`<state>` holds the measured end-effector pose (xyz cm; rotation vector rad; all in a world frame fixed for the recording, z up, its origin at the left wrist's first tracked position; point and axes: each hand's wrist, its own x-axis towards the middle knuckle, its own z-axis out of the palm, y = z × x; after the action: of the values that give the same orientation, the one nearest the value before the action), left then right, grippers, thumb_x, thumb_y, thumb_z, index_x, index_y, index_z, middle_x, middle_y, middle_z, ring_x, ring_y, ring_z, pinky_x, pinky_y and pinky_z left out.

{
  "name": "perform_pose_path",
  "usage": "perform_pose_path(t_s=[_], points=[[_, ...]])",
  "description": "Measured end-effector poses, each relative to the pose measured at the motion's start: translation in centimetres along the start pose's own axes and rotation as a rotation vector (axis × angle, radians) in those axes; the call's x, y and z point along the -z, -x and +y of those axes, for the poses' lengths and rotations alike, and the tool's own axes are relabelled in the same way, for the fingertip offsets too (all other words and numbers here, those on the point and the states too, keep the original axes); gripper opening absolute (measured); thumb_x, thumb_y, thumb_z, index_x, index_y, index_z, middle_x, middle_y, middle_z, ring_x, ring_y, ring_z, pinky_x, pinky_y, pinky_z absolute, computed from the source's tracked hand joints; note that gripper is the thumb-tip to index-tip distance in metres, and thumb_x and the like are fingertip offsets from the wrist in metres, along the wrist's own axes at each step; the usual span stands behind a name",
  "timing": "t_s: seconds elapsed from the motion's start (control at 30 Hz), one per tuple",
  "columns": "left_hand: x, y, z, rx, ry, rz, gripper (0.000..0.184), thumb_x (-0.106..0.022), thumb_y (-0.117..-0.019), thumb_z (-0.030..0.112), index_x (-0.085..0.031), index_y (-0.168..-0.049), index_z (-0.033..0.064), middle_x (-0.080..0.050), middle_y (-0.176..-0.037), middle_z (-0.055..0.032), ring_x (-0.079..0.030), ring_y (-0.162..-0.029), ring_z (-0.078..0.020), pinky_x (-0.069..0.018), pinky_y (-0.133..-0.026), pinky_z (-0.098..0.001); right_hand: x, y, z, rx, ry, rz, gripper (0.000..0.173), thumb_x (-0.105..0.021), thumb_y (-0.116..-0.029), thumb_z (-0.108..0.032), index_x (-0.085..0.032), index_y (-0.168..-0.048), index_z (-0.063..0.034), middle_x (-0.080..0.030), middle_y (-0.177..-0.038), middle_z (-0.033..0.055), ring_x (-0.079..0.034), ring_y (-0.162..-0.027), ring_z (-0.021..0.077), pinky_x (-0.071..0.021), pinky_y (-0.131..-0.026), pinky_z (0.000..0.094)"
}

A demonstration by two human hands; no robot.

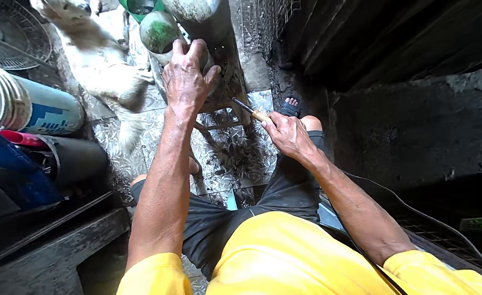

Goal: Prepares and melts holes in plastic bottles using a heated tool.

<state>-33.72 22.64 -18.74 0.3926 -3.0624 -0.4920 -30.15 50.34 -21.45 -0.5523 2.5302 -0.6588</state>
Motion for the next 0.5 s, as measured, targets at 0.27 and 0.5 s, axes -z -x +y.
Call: perform_pose_path(t_s=[0.27, 0.5], points=[[0.6, -0.9, -1.0, -0.339, 0.062, 0.0, 0.039, -0.071, -0.0957, 0.037, -0.066, -0.13, 0.019, -0.062, -0.13, -0.0168, -0.066, -0.111, -0.036, -0.0536, -0.092, -0.0567, -0.2, -0.5, 0.7, -0.054, -0.099, 0.001, 0.042, -0.042, -0.1082, -0.046, -0.063, -0.099, -0.0108, -0.063, -0.078, 0.0102, -0.066, -0.08, 0.0307, -0.0501, -0.071, 0.0544], [1.1, -1.5, 0.0, -0.439, 0.0, -0.142, 0.062, -0.07, -0.0929, 0.026, -0.048, -0.15, 0.0147, -0.05, -0.155, -0.0084, -0.05, -0.136, -0.0387, -0.0418, -0.11, -0.057, -0.5, -0.7, 0.5, -0.092, -0.122, -0.021, 0.042, -0.043, -0.1081, -0.045, -0.063, -0.1, -0.0095, -0.064, -0.079, 0.0118, -0.067, -0.081, 0.032, -0.0508, -0.072, 0.0552]])
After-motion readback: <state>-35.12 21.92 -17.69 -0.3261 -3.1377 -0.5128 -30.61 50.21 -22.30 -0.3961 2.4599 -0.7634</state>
